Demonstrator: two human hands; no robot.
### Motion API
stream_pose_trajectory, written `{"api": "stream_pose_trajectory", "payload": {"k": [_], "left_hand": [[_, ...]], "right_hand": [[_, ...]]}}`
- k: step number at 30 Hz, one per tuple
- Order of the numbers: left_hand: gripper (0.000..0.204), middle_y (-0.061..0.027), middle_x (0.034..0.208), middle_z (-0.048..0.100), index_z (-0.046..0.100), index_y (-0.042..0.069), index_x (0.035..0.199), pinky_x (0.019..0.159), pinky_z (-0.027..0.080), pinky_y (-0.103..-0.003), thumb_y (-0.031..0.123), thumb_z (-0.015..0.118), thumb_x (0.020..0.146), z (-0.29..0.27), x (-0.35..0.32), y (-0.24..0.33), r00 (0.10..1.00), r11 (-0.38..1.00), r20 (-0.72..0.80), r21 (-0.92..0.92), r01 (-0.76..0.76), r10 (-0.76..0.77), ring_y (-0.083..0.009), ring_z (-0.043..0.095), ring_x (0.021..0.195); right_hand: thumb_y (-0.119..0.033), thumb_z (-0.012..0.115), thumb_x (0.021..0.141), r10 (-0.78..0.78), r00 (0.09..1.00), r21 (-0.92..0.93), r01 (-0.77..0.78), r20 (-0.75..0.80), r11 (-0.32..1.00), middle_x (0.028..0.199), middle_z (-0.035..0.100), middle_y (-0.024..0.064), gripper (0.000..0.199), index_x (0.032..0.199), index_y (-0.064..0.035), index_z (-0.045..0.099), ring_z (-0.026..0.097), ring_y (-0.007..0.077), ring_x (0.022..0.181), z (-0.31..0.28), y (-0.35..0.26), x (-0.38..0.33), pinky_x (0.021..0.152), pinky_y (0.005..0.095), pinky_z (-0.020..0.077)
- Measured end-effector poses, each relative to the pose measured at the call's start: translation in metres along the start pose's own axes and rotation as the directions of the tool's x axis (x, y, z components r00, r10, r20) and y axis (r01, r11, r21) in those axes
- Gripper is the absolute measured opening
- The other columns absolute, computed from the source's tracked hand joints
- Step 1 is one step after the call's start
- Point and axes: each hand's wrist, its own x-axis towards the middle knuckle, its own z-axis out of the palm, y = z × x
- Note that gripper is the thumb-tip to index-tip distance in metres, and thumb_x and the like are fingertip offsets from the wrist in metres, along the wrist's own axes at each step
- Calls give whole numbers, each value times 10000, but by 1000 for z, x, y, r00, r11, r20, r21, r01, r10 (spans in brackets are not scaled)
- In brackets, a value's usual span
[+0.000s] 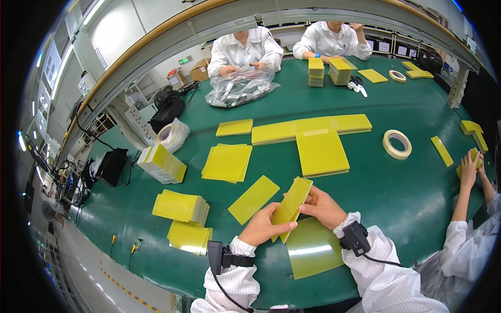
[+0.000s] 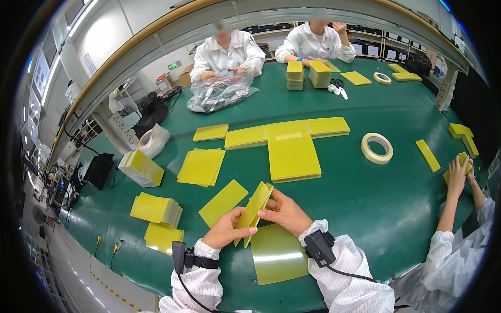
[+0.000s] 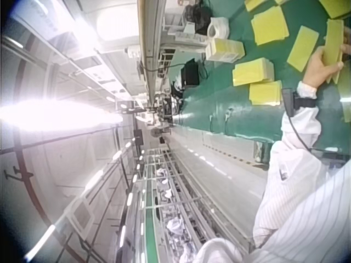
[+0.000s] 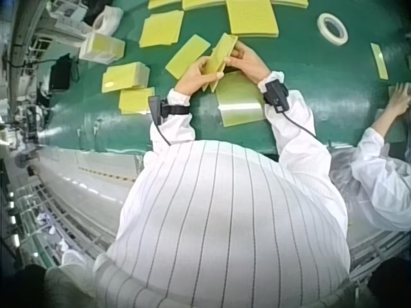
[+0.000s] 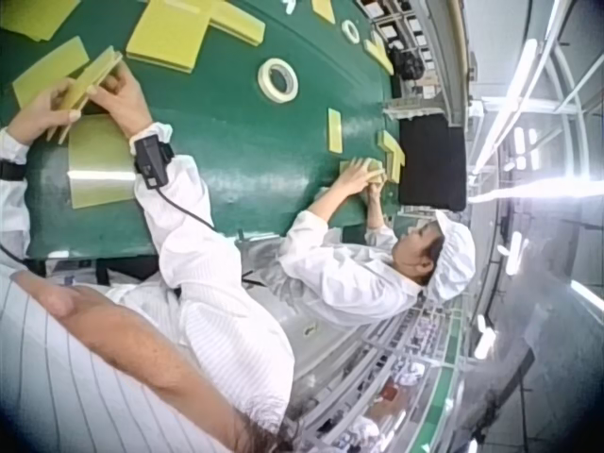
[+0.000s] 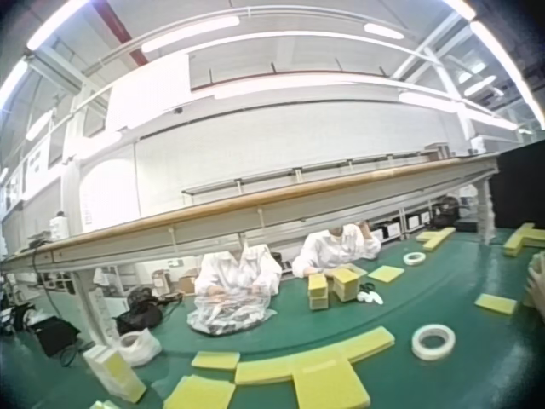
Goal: The worker is inspecting and stacking yellow semi-transparent sheets on an assembly line table.
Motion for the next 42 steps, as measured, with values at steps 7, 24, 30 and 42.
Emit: {"api": "stream_pose_trajectory", "payload": {"k": [7,24,30,42], "left_hand": [[526,-61,1044,531,442,-18,1170,830,409,-250,236,688,780,-3,0,2,996,994,76,-95,52,-45,-126,522,957],[523,-86,991,563,468,-29,1144,769,426,-249,309,665,797,-3,1,-4,996,990,83,-139,32,-21,-135,547,901],[573,-91,997,565,464,-31,1161,768,429,-249,337,680,778,-2,1,-3,997,996,73,-82,15,-9,-140,548,901],[559,-125,1167,513,394,-43,1247,914,401,-302,369,510,887,-5,1,2,996,983,92,-185,12,5,-193,517,1052]], "right_hand": [[-213,681,792,-10,1000,4,10,15,1000,1275,465,138,715,1348,-42,266,448,219,1183,0,0,0,1012,359,341],[-179,653,819,-2,999,-32,1,-37,999,1207,462,74,698,1365,-26,245,477,160,1058,-3,3,1,923,291,398],[-168,650,819,-2,999,-43,1,-46,999,1206,458,67,680,1357,-21,262,476,154,1045,-1,1,0,919,292,401],[-170,642,809,-1,996,-28,-2,-86,1000,1179,473,102,700,1364,-14,246,481,184,1079,-3,-1,0,949,309,378]]}}
